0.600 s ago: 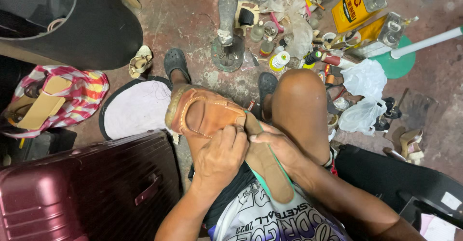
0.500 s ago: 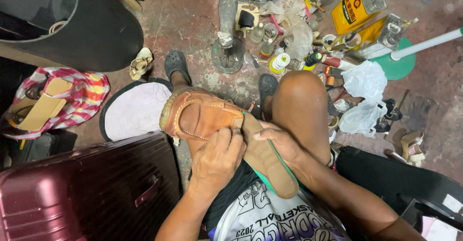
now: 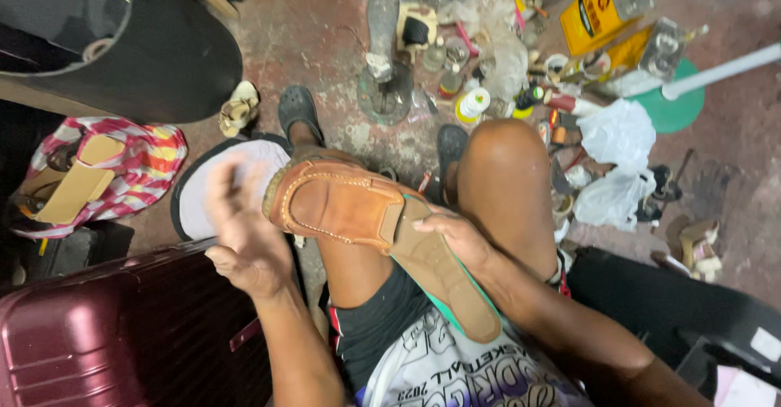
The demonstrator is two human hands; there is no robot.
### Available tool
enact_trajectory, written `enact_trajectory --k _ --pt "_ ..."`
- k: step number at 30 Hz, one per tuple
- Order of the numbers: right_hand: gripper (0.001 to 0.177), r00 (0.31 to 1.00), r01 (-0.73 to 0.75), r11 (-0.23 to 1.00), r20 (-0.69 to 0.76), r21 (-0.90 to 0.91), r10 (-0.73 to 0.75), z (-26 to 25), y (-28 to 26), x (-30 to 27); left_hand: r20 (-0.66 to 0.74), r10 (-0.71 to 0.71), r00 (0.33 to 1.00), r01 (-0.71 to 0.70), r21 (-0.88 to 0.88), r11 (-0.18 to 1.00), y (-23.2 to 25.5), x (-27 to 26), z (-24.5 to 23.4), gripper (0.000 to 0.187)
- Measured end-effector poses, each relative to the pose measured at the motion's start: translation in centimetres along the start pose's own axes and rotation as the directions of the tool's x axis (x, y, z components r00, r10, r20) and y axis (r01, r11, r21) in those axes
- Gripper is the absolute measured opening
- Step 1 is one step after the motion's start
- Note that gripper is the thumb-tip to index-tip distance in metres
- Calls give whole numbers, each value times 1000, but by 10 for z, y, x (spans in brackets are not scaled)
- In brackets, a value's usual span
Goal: The person sits on the floor and uses a green sanding block to rub the sole and edges of a brown leather shoe. They rotate the shoe to access different areas and continue sanding the surface throughout the clip.
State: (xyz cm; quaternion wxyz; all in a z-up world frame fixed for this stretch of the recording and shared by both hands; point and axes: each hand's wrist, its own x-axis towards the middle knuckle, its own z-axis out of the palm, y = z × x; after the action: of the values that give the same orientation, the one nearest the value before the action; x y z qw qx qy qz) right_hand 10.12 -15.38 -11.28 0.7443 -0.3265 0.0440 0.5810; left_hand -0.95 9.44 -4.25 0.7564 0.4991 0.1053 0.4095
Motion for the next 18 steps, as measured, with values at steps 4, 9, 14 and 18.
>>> enact_trajectory --k 4,9,14,18 --pt "46 1000 7 998 -23 -57 -8 -44 18 11 301 -212 930 250 -94 964 -28 4 20 109" --pt "37 989 -149 986 -5 80 150 -79 33 21 384 -276 881 285 36 958 -39 7 50 95" --pt "34 930 54 998 -364 16 -44 -32 19 -18 345 -219 913 234 -3 972 -51 5 69 86" --pt "31 878 146 883 -353 -446 -324 0 10 -32 348 -205 915 203 41 978 -64 -5 67 85"
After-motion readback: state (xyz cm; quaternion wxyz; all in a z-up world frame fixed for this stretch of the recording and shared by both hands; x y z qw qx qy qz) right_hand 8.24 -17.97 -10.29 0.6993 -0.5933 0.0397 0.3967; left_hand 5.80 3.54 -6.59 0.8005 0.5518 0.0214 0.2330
